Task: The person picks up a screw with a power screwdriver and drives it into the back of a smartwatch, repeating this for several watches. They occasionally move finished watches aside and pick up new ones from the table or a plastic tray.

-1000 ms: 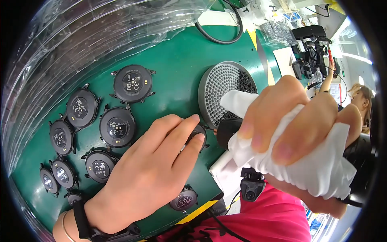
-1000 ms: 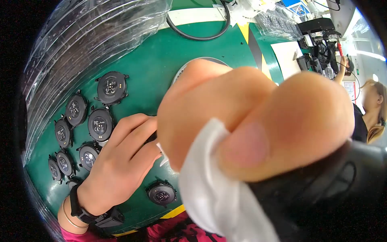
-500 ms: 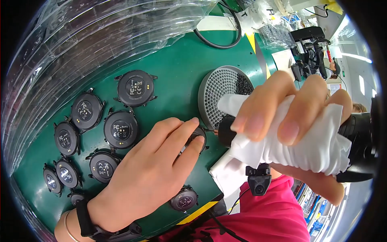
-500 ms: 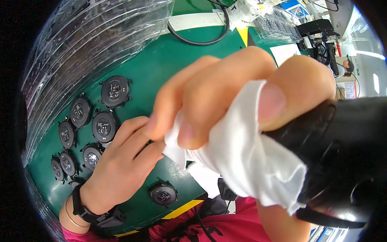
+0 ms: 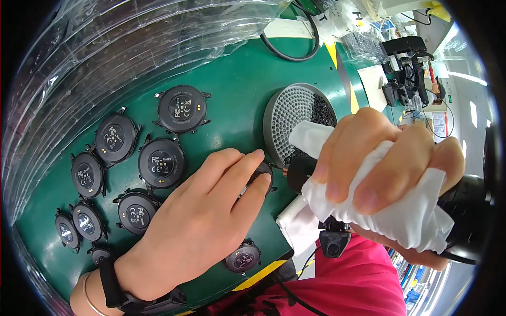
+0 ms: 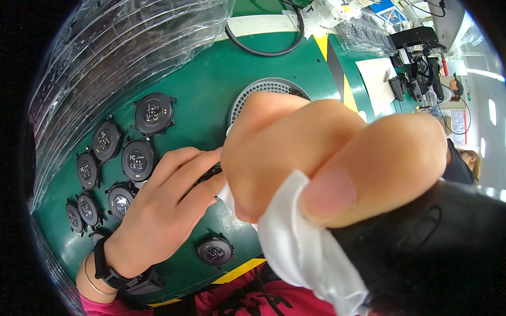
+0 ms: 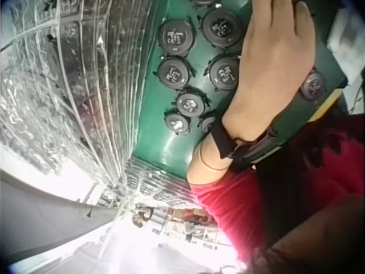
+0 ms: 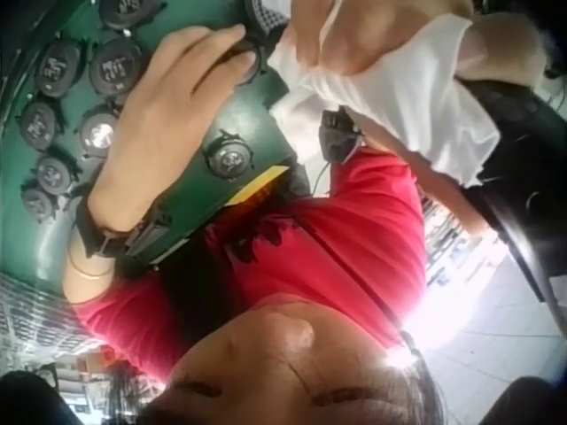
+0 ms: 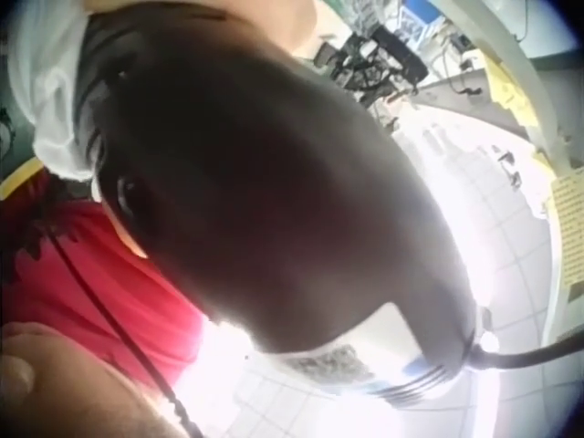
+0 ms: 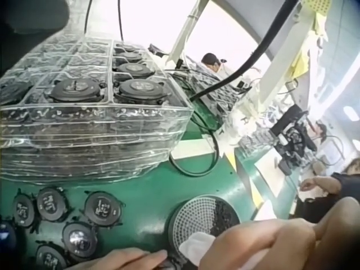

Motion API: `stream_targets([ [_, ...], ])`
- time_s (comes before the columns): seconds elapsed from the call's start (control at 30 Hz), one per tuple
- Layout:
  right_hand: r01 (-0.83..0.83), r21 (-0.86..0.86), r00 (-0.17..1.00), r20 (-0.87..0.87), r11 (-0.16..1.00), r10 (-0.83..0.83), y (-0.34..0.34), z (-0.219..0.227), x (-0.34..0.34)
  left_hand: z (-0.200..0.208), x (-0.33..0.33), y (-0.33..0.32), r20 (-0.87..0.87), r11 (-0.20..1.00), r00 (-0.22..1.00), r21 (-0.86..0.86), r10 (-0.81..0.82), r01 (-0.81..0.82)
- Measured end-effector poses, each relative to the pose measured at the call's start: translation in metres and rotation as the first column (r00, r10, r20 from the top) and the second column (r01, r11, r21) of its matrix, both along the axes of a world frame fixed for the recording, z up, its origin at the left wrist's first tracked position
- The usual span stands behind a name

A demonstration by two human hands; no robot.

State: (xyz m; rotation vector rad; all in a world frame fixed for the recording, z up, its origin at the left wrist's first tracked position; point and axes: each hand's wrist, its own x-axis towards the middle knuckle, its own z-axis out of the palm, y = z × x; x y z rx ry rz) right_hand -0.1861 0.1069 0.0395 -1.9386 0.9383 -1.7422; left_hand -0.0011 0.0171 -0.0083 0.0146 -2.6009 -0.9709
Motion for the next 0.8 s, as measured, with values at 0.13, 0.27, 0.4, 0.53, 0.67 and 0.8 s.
stream_targets([
  [0.13, -0.008, -0.016, 1.0, -0.006, 1.0, 0.008, -0.005, 0.0, -0.006, -0.001, 0.0, -0.001, 0.005, 1.0, 1.0, -0.003, 0.003, -0.003],
  [0.27, -0.03, -0.038, 0.999, 0.032, 0.999, 0.031, 0.0, -0.001, -0.012, -0.001, -0.001, 0.0, 0.017, 1.0, 1.0, 0.01, 0.001, -0.001],
  [0.4, -0.036, -0.054, 0.987, 0.154, 0.998, 0.044, 0.011, 0.003, -0.03, 0.0, -0.002, -0.001, 0.054, 1.0, 0.999, 0.022, -0.004, 0.003],
  [0.53, 0.029, -0.044, 0.982, 0.188, 0.999, -0.02, 0.007, 0.002, -0.04, 0.002, -0.002, -0.002, 0.076, 1.0, 0.997, 0.031, -0.007, 0.005],
  [0.67, 0.036, -0.021, 0.993, 0.114, 0.999, -0.034, 0.009, 0.004, -0.041, 0.002, -0.002, -0.002, 0.083, 1.0, 0.997, 0.029, -0.006, 0.003],
  [0.8, 0.111, 0.043, 0.994, -0.001, 0.993, -0.111, 0.011, 0.004, -0.036, 0.003, 0.0, -0.003, 0.103, 1.0, 0.995, 0.016, -0.019, 0.017],
])
